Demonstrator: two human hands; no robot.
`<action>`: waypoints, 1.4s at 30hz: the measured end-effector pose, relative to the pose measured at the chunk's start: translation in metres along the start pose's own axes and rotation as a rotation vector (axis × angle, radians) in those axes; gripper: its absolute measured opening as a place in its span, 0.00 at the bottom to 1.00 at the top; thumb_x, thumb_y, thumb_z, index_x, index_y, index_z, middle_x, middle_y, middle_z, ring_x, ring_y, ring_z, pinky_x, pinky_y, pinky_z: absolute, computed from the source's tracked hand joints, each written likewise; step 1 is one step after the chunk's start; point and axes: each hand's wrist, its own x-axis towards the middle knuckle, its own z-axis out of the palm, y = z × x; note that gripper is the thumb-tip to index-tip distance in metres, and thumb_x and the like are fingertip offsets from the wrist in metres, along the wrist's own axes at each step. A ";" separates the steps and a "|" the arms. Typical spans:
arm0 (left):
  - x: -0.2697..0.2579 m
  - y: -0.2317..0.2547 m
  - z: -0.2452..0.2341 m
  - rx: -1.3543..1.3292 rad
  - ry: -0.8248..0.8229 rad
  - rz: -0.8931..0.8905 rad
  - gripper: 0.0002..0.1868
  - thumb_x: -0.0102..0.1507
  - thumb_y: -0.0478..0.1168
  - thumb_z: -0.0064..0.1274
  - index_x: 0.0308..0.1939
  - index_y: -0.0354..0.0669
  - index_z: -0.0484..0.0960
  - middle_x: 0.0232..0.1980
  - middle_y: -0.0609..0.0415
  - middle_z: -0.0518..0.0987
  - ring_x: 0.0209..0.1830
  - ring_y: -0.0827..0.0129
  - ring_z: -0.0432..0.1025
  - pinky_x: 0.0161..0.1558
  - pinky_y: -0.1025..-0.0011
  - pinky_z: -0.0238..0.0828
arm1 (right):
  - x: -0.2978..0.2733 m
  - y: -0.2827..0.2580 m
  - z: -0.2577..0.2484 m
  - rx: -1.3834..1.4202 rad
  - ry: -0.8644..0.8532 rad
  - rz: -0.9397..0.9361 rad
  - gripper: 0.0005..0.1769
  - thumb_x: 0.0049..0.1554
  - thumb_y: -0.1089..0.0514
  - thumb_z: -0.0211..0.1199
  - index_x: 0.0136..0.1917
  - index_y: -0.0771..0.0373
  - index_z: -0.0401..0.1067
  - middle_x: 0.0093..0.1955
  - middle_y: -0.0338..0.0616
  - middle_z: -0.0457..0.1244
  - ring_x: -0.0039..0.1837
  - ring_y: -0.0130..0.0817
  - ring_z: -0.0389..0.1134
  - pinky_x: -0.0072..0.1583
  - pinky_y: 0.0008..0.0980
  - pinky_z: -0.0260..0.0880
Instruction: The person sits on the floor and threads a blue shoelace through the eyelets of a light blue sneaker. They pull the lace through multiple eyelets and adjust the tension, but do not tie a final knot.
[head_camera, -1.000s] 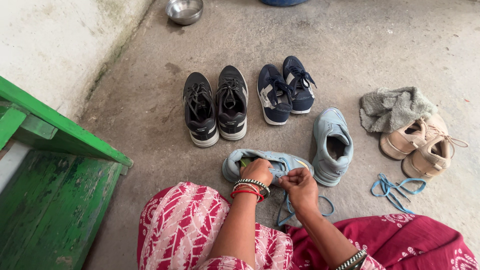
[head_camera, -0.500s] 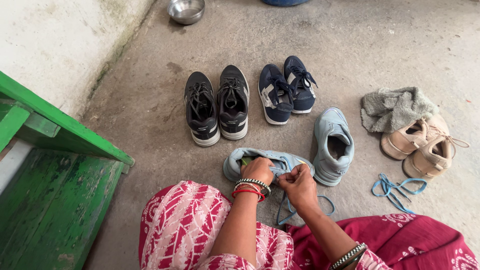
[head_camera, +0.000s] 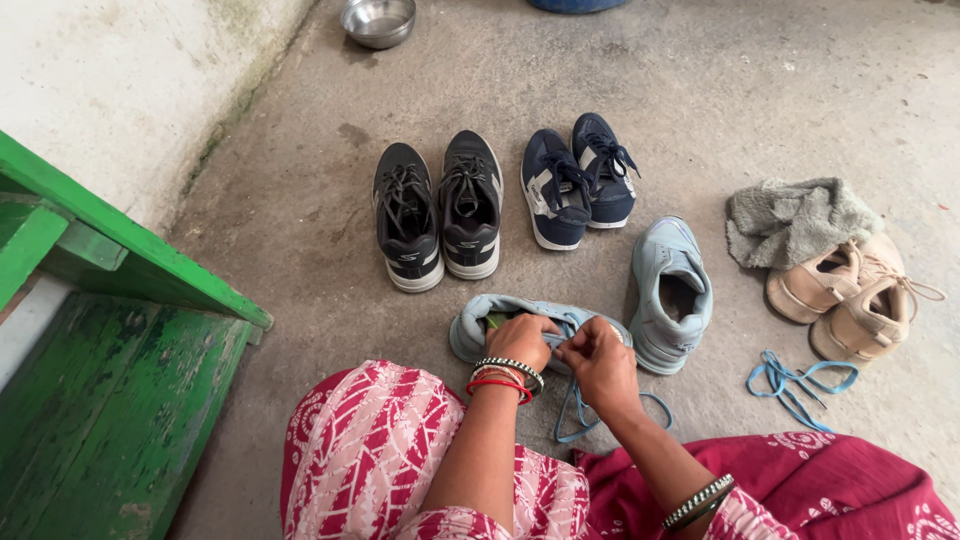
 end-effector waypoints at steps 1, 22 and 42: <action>-0.001 0.001 -0.001 -0.001 0.004 0.005 0.17 0.59 0.38 0.60 0.51 0.61 0.88 0.52 0.51 0.84 0.58 0.57 0.76 0.64 0.55 0.62 | 0.001 -0.002 0.001 -0.020 -0.018 -0.028 0.17 0.47 0.62 0.75 0.42 0.65 0.67 0.37 0.45 0.71 0.42 0.35 0.74 0.46 0.35 0.73; 0.004 -0.008 0.017 -0.073 0.150 0.100 0.22 0.51 0.36 0.64 0.50 0.52 0.85 0.49 0.49 0.84 0.54 0.53 0.77 0.57 0.55 0.68 | 0.021 0.024 -0.001 0.062 -0.198 0.182 0.17 0.60 0.49 0.64 0.47 0.67 0.78 0.33 0.41 0.67 0.36 0.26 0.63 0.40 0.33 0.65; -0.018 0.012 0.031 0.322 0.377 0.359 0.21 0.62 0.33 0.51 0.58 0.38 0.66 0.27 0.44 0.82 0.32 0.52 0.78 0.52 0.54 0.64 | 0.089 0.033 0.001 -0.417 -0.669 0.141 0.16 0.56 0.55 0.64 0.50 0.71 0.80 0.47 0.55 0.71 0.48 0.44 0.73 0.49 0.41 0.69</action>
